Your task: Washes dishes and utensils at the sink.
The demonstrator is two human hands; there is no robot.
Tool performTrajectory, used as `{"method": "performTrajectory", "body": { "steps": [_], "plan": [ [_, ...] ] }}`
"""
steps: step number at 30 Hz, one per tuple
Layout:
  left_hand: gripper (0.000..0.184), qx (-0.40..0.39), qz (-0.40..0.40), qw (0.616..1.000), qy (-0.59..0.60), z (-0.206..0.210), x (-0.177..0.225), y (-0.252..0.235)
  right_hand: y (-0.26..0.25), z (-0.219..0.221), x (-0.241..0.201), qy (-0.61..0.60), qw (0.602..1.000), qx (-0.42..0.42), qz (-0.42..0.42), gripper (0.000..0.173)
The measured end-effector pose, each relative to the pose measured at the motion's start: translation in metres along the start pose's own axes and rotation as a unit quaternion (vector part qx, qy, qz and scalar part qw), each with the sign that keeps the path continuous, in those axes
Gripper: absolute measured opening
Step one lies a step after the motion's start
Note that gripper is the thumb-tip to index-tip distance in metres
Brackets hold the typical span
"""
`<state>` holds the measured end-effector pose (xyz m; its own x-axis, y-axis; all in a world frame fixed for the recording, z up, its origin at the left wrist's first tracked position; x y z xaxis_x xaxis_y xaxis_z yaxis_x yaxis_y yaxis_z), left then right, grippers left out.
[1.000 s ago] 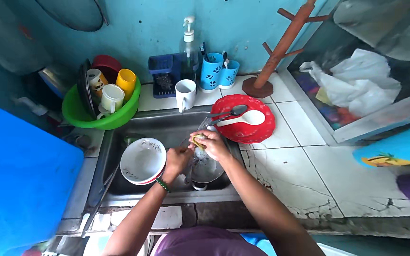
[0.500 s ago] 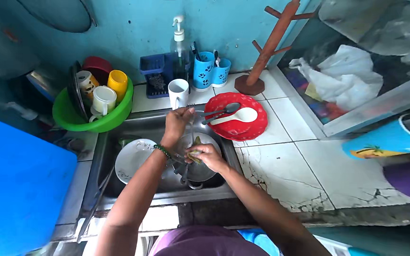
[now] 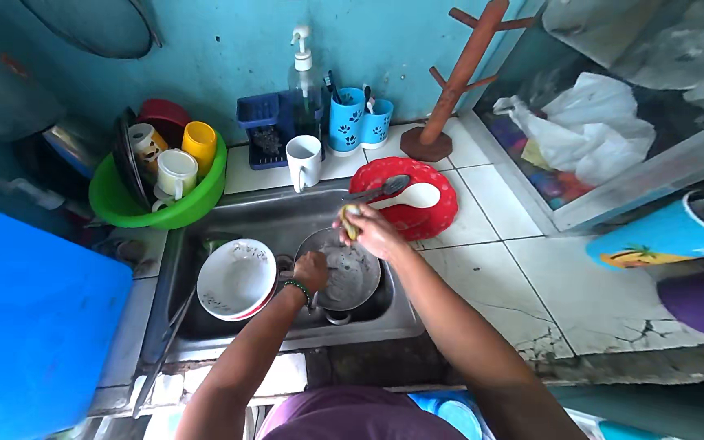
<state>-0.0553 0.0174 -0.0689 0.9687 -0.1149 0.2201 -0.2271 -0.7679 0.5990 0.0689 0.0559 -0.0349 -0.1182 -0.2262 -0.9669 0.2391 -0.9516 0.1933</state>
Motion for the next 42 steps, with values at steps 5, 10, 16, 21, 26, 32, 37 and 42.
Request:
{"method": "performTrajectory", "body": {
  "steps": [5,10,16,21,26,32,37,42],
  "plan": [
    [0.035,0.037,-0.003,0.999,0.026,-0.014,-0.01,0.0,0.012,0.028,0.063,0.561,0.796,-0.141,0.181,0.036],
    [0.029,0.111,0.012,0.991,0.076,-0.032,-0.017,0.009,0.026,0.044,0.099,0.631,0.726,-0.179,0.206,0.054],
    [0.028,0.175,0.049,0.946,0.268,-0.036,-0.036,0.022,0.004,0.02,0.045,0.156,0.982,-0.027,0.106,0.029],
    [0.026,0.081,0.091,0.862,0.493,-0.006,-0.01,0.041,-0.002,0.033,0.036,-0.058,0.995,0.057,-0.053,0.028],
    [0.024,0.092,0.089,0.835,0.535,0.003,-0.011,0.05,-0.005,0.036,0.037,-0.16,0.972,0.147,-0.09,0.04],
    [0.027,0.112,0.105,0.841,0.518,0.001,-0.02,0.064,0.001,0.046,0.024,-0.138,0.984,0.053,-0.097,0.039],
    [0.026,0.161,0.091,0.831,0.525,-0.004,-0.022,0.07,0.003,0.039,0.013,-0.16,0.967,0.161,-0.113,0.029],
    [0.018,0.23,0.043,0.731,0.641,-0.004,-0.038,0.046,0.017,0.076,0.025,-0.176,0.982,0.056,-0.043,0.025]
  ]
}}
Point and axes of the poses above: each hand's wrist, its own y-axis away from the middle knuckle, its own z-axis out of the palm, x = y × z, the point moved 8 cm from there along -y, towards the middle knuckle, and after that the axes turned 4 degrees about z, right-handed, at the moved point
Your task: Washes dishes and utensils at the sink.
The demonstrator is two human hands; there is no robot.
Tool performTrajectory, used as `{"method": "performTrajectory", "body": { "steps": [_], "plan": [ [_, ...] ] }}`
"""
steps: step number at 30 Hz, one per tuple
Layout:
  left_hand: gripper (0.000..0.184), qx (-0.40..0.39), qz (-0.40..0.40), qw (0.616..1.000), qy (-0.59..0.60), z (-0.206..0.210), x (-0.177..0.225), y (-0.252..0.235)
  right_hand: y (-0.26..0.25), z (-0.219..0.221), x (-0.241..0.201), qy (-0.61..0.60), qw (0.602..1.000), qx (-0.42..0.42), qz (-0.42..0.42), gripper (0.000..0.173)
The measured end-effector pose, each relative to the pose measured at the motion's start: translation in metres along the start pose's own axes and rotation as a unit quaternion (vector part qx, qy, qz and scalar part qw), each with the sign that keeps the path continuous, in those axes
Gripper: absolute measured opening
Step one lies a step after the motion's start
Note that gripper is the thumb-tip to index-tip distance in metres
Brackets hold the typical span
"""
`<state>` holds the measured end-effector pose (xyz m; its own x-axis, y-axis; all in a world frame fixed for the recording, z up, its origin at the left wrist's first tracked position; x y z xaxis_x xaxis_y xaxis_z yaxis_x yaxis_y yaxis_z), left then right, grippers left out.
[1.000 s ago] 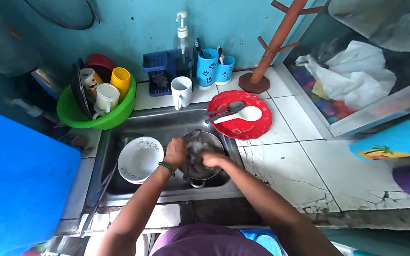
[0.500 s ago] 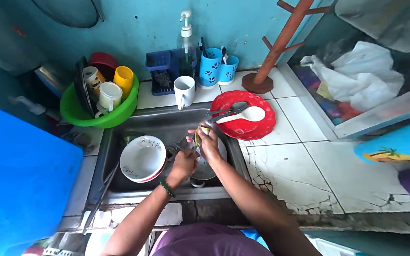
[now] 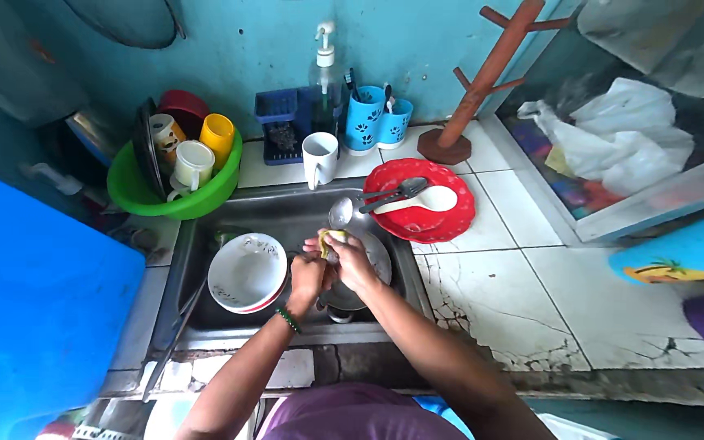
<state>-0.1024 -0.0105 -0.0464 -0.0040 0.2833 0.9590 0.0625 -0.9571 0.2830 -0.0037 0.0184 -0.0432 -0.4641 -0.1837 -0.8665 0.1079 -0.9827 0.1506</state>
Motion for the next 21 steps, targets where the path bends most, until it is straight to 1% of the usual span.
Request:
{"method": "performTrajectory", "body": {
  "steps": [1,2,4,5,7,9,11,13,14,15,17,18,19,20,21],
  "plan": [
    [0.013,0.019,0.005,1.0,0.01,-0.003,-0.001,-0.004,-0.001,-0.001,-0.002,0.025,1.0,-0.015,-0.009,0.023],
    [0.014,0.021,0.016,0.999,0.018,-0.005,0.0,-0.009,-0.003,-0.004,-0.006,0.062,0.998,-0.024,-0.023,0.022],
    [0.028,-0.026,0.06,0.998,0.022,-0.003,0.013,-0.017,-0.007,-0.011,-0.019,0.168,0.984,-0.039,-0.042,0.02],
    [0.03,-0.057,0.091,0.994,0.0,0.0,0.025,-0.02,-0.007,-0.011,-0.025,0.223,0.972,-0.051,-0.044,0.019],
    [0.024,-0.08,0.129,0.985,-0.084,0.005,0.048,-0.024,-0.002,-0.005,-0.036,0.294,0.951,-0.071,-0.059,0.016],
    [0.04,-0.083,0.136,0.974,-0.16,0.005,0.069,-0.023,0.002,-0.001,-0.036,0.298,0.947,-0.1,-0.063,0.016],
    [0.049,-0.068,0.181,0.962,-0.193,0.006,0.098,-0.025,0.005,-0.003,-0.024,0.278,0.951,-0.13,-0.028,0.019],
    [0.05,-0.074,0.227,0.949,-0.204,0.013,0.121,-0.029,0.008,-0.01,-0.011,0.256,0.957,-0.135,0.019,0.021],
    [0.05,-0.092,0.23,0.949,-0.197,0.016,0.123,-0.032,0.008,-0.015,-0.009,0.239,0.963,-0.121,0.025,0.021],
    [0.054,-0.12,0.214,0.951,-0.186,0.018,0.116,-0.036,0.007,-0.021,-0.01,0.216,0.971,-0.097,0.019,0.022],
    [0.064,-0.171,0.152,0.956,-0.186,0.021,0.082,-0.044,0.0,-0.036,-0.019,0.138,0.99,-0.022,-0.002,0.022],
    [0.06,-0.182,0.134,0.947,-0.229,0.022,0.062,-0.046,-0.004,-0.043,-0.025,0.078,0.997,0.022,-0.005,0.023],
    [0.049,-0.185,0.133,0.924,-0.306,0.027,0.045,-0.049,-0.009,-0.049,-0.031,0.015,0.998,0.063,0.003,0.024],
    [0.039,-0.202,0.126,0.88,-0.41,0.034,0.03,-0.049,-0.013,-0.053,-0.036,-0.039,0.994,0.098,0.016,0.023],
    [0.039,-0.233,0.106,0.816,-0.518,0.042,0.015,-0.046,-0.018,-0.057,-0.041,-0.081,0.988,0.125,0.03,0.023]
  ]
}}
Point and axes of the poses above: each hand's wrist, its own y-axis away from the middle knuckle, its own z-axis out of the palm, x = y × z, the point moved 8 cm from there along -y, towards the middle knuckle, and after that the axes turned 4 degrees about z, right-handed, at the moved point
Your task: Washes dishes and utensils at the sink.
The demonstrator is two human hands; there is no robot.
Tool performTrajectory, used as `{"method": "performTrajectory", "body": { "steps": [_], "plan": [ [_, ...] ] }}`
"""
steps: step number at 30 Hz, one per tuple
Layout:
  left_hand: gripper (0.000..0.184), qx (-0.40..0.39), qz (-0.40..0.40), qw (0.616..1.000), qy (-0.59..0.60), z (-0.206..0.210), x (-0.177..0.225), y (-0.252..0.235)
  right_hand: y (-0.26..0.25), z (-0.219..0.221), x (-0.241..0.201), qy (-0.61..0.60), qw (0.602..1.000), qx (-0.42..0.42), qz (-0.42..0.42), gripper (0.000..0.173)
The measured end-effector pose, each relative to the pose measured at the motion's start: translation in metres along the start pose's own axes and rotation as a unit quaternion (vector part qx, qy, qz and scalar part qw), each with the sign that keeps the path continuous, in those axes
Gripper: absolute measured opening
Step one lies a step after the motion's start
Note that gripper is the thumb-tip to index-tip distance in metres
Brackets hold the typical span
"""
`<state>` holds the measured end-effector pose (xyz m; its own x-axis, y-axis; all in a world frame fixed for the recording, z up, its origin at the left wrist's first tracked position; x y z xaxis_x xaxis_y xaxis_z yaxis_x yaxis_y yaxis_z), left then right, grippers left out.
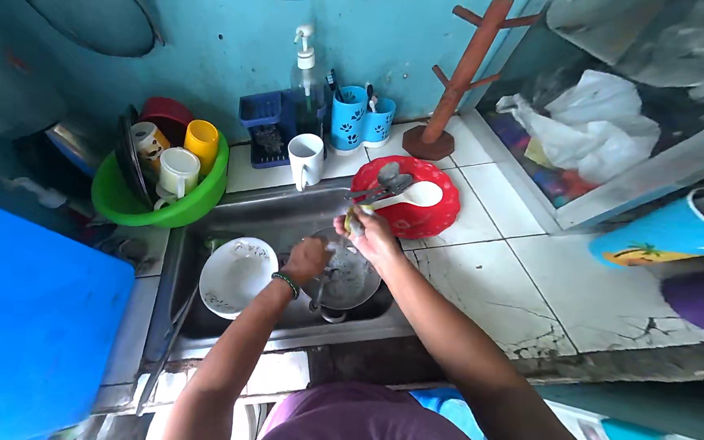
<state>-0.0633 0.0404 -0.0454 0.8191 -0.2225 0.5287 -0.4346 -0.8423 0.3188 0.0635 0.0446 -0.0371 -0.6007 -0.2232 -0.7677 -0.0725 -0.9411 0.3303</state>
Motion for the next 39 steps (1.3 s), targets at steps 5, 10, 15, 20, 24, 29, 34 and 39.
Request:
{"method": "performTrajectory", "body": {
  "steps": [5,10,15,20,24,29,34,39],
  "plan": [
    [0.031,-0.133,-0.037,0.959,-0.249,0.042,0.006,0.008,-0.016,0.0,-0.014,-0.026,0.999,-0.005,0.039,0.034],
    [0.032,-0.114,-0.065,0.966,-0.224,0.029,0.004,0.013,-0.001,0.008,0.022,0.413,0.882,-0.212,0.072,0.031],
    [0.031,-0.067,-0.133,0.976,-0.16,0.003,0.004,0.027,0.013,-0.019,0.083,0.835,0.482,-0.217,0.151,0.048],
    [0.034,-0.003,-0.122,0.992,-0.026,-0.008,-0.011,0.036,0.003,-0.014,0.085,0.731,0.625,-0.249,0.114,0.044],
    [0.03,0.043,-0.108,0.971,0.211,0.001,-0.025,0.041,-0.004,0.0,0.048,0.428,0.883,-0.186,0.042,0.029],
    [0.023,0.055,-0.078,0.898,0.43,0.024,0.003,0.054,0.0,0.009,0.05,0.18,0.976,-0.099,-0.067,0.029],
    [0.024,0.08,-0.077,0.895,0.431,0.025,0.003,0.059,0.004,0.012,0.051,0.044,0.997,-0.016,-0.063,0.034],
    [0.026,0.088,-0.057,0.916,0.388,0.018,-0.003,0.068,0.008,0.024,0.045,0.052,0.99,-0.127,-0.021,0.039]
  ]
}}
Point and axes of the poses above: each hand's wrist, its own y-axis away from the middle knuckle, its own z-axis out of the palm, x = y × z, the point moved 8 cm from there along -y, towards the middle knuckle, and after that the axes turned 4 degrees about z, right-handed, at the moved point
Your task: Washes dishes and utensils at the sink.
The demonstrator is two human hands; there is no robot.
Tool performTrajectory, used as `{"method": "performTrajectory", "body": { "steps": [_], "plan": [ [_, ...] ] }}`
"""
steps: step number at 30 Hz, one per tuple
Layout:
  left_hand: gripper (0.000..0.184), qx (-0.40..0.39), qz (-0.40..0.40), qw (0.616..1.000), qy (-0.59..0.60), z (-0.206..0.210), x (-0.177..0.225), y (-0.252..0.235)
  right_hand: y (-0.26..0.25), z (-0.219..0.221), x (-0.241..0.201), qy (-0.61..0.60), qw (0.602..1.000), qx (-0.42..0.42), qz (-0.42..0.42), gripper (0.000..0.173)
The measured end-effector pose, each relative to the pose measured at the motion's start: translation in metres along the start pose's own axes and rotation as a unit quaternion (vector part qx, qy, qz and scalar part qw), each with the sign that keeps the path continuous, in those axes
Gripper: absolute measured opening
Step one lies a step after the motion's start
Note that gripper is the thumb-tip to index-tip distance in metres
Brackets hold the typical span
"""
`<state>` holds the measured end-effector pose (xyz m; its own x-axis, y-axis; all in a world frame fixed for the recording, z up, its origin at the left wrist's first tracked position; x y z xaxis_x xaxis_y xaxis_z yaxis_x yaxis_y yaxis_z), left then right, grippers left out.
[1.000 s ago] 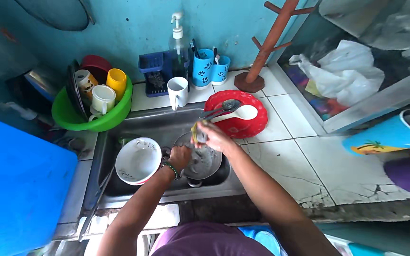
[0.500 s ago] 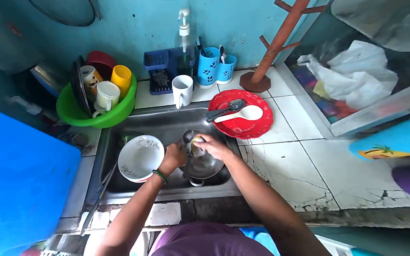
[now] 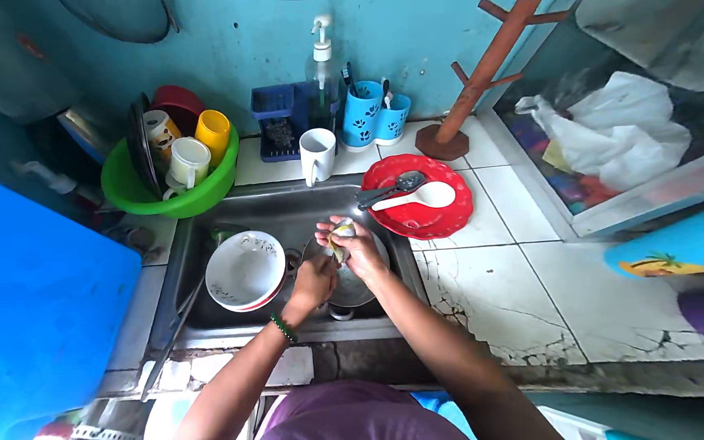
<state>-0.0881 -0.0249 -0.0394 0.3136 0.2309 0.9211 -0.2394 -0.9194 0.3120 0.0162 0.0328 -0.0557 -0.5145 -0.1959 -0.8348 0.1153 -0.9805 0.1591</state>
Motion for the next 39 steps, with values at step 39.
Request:
{"method": "performTrajectory", "body": {
  "steps": [39],
  "plan": [
    [0.044,-0.023,0.106,0.979,-0.173,-0.011,0.027,-0.073,0.012,-0.025,-0.035,0.044,0.998,0.049,0.01,0.025]
  ]
}}
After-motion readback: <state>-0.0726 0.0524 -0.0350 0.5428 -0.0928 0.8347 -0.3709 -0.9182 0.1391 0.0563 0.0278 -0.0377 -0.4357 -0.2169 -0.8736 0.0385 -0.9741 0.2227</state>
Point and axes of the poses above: each hand's wrist, its own y-axis away from the middle knuckle, its own z-axis out of the palm, x = y × z, the point moved 8 cm from there along -y, towards the middle knuckle, and after that the axes turned 4 degrees about z, right-handed, at the moved point
